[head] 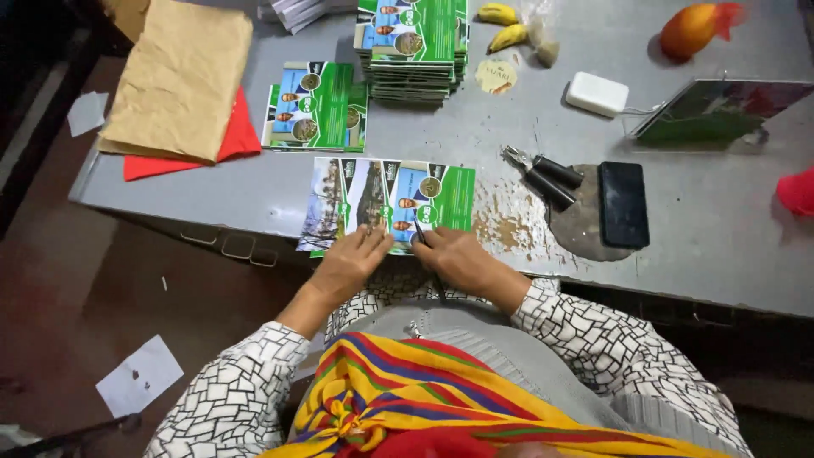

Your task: Punching holes in the top of printed calendars using a hand-held hole puncher and organizing them into stacks.

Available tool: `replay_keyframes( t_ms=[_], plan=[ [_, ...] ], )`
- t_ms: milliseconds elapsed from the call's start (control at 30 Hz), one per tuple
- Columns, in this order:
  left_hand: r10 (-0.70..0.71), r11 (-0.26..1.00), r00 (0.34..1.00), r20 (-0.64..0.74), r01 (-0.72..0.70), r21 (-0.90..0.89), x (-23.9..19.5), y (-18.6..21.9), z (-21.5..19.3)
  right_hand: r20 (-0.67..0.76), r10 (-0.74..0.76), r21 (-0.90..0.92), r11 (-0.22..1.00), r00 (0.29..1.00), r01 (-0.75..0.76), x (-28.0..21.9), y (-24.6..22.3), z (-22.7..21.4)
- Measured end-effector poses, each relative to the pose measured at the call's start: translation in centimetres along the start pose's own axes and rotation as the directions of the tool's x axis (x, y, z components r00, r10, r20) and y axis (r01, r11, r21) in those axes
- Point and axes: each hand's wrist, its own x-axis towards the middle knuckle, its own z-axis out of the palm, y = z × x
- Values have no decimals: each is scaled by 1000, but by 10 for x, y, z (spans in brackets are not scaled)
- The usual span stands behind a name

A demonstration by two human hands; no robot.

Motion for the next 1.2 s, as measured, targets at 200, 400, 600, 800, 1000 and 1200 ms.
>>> replay_keyframes(
  t_ms=[200, 400, 600, 800, 1000, 1200],
  plan=[
    [-44, 998, 999, -12, 44, 39, 3, 8, -5, -53, 60, -21, 998, 997, -62, -2, -6, 5],
    [-54, 983, 995, 85, 68, -170, 12, 5, -19, -182, 163, 134, 981, 970, -140, -6, -15, 1],
    [-111, 974, 986, 124, 132, -184, 5, 7, -16, -216, 174, 171, 976, 961, -138, -6, -15, 6],
    [-103, 964, 984, 148, 136, -229, 4, 9, -2, -112, 214, 145, 970, 970, -197, -7, -22, -3],
    [-143, 942, 979, 146, 180, -284, 13, 9, -30, -128, 212, 133, 972, 969, -195, 5, -28, -20],
    [-201, 851, 941, 273, 306, -426, 4, 5, -20, 8, 310, 229, 925, 951, -303, 7, -22, -21]
  ],
)
